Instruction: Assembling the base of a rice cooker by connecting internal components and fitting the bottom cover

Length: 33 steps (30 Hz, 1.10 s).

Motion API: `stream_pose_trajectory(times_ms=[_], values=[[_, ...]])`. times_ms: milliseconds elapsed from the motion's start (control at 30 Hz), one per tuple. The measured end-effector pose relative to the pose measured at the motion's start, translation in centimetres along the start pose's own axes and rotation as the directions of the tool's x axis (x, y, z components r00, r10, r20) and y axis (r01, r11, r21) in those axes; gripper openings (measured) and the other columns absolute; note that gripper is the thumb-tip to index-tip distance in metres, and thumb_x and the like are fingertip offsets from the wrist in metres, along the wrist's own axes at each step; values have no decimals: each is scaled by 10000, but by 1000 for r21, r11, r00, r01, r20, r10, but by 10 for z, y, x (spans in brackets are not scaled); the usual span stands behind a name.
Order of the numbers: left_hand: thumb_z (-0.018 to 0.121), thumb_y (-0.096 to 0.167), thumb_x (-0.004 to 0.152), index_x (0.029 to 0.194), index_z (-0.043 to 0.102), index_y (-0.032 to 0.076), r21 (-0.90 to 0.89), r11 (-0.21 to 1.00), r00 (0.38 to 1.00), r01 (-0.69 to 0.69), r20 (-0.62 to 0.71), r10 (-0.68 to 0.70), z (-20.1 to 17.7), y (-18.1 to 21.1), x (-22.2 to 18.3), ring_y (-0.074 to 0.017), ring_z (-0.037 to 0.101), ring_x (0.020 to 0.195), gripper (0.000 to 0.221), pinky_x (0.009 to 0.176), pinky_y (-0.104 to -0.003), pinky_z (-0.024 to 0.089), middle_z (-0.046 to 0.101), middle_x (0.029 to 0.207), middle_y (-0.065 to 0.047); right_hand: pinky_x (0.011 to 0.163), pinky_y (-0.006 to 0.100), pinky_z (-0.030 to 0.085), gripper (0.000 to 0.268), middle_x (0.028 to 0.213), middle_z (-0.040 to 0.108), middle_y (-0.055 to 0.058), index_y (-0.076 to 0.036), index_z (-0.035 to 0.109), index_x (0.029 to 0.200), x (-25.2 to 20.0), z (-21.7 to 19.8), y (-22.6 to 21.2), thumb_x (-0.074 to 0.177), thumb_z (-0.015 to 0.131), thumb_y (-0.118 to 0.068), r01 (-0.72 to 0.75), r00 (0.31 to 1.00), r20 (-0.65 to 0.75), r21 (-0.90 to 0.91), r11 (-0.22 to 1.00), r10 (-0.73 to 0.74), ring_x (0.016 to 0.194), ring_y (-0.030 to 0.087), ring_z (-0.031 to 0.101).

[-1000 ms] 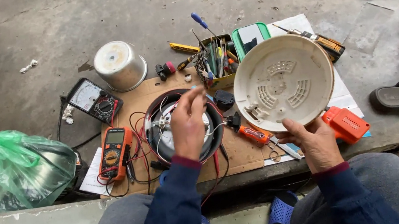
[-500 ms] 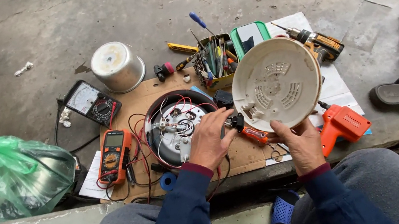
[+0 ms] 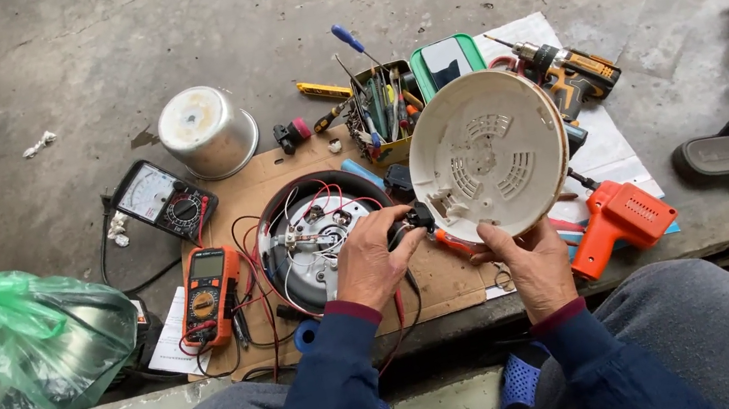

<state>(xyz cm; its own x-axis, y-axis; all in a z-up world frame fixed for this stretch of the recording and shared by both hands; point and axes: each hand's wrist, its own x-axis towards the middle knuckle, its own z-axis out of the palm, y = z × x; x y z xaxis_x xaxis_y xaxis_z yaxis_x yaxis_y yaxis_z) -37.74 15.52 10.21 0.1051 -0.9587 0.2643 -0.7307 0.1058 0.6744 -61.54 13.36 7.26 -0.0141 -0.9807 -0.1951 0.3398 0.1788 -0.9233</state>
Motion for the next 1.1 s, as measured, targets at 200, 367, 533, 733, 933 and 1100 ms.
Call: stream_pose_trajectory(times_ms=[200,367,533,733,933,1100], values=[[873,336,946,1254,771,230,-19,1000,1000,10,7,-10,-2,4,0,-330,785,1048,341,883,-448,641,805,1063,-66,684,445,736,500,1080,757,225,21,584,1336,-3,5,-8,938,878,-49,12,1000,2,-19,1000,-12,792,365,814],[870,320,950,1294,761,238,-65,998,1000,7,8,-6,-3,6,-2,-346,781,1074,370,889,-455,642,798,1096,-79,671,424,735,465,1044,753,213,14,586,1321,-3,7,-17,956,865,-55,7,1000,20,-40,999,-6,769,336,811],[872,310,953,1322,756,252,-95,995,1000,-13,-5,13,-7,9,-4,-326,783,1091,391,903,-440,645,794,1139,-58,636,414,688,500,1065,720,288,5,607,1326,14,8,-57,1052,810,-361,8,998,54,-402,915,15,765,333,779],[853,293,970,1337,723,253,-121,993,999,-12,37,17,-22,15,-5,-296,772,1092,392,944,-439,637,779,1177,-56,749,479,658,772,1077,743,338,-86,597,1603,74,9,-75,1079,651,-650,67,996,92,-629,774,-11,919,406,762],[851,241,967,1353,711,216,-133,990,993,-48,101,62,-30,17,-4,-329,778,1091,411,968,-470,638,778,1200,-84,1109,584,508,642,1263,746,252,-272,705,1530,90,39,-109,1095,574,-726,124,983,182,-753,646,23,1268,448,696],[834,173,966,1379,683,172,-205,979,987,-9,155,41,-30,18,-3,-342,778,1089,439,919,-478,654,749,1212,-128,1150,587,482,615,1235,746,297,-262,729,1512,82,62,-127,1091,584,-686,117,980,192,-762,636,49,1285,481,671]])
